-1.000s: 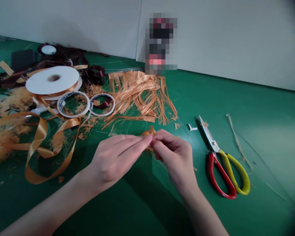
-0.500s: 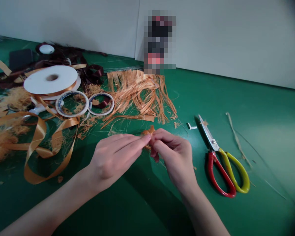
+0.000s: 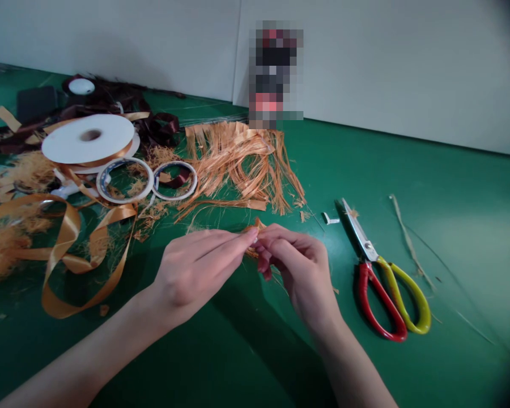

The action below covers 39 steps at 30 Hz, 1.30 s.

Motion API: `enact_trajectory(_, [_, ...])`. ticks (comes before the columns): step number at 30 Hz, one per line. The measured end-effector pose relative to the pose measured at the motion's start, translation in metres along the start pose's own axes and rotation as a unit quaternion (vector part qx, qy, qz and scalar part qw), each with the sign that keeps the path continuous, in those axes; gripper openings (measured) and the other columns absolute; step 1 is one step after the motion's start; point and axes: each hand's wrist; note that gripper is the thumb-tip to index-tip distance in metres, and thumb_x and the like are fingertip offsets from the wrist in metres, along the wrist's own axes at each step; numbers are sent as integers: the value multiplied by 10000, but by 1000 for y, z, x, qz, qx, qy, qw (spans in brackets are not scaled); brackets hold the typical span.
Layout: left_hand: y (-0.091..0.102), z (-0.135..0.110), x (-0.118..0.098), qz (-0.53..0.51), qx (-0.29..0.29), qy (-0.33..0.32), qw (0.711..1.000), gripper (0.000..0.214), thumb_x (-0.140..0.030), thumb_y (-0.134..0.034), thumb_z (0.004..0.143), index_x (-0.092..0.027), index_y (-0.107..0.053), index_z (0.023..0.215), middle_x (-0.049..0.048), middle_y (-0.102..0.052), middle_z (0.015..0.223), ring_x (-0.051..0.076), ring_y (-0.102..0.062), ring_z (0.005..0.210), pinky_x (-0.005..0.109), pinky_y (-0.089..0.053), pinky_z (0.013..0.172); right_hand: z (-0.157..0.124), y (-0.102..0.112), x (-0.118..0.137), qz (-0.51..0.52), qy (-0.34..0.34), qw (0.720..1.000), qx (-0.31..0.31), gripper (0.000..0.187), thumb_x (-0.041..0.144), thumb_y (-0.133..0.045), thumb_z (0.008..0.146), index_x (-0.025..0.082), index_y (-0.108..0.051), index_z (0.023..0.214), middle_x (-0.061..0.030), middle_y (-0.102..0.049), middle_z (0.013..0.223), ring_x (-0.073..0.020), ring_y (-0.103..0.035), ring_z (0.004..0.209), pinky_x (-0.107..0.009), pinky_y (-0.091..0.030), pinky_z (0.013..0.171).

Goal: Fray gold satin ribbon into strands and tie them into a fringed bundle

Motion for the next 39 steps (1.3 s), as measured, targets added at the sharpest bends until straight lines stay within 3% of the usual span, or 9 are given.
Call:
enact_trajectory(14, [-2,-7,1,-34,11,-30,999,157,-31,-622,848,-52,-669,996,106,-768,906,152,-729,845,250,-606,794,2,-2,2,-72,1,997,-20,124,115,-579,631,161,-636,531,43,-541,568,-45,-490,449,-168,-392,397])
enact_trajectory(23, [-3,-2,0,-10,4,-7,1000,157,-36,-606,856,-119,-706,945,34,-778,814,124,-736,716,197,-610,715,2,-1,0,-55,-1,998,-4,137,114,-581,639,164,-646,530,36,-559,599,-46,-501,450,-179,-400,404])
enact_trajectory(39, [-3,-4,3,-17,15,24,999,155,-82,-617,866,-139,-704,981,23,-778,843,118,-732,704,192,-607,690,3,1,-3,-20,-21,1000,0,100,131,-636,661,163,-675,575,31,-575,605,-52,-512,451,-177,-398,396])
Point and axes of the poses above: each hand's wrist, its own z-axis towards the middle knuckle, its own y-axis out of the back of the hand, x = y × z
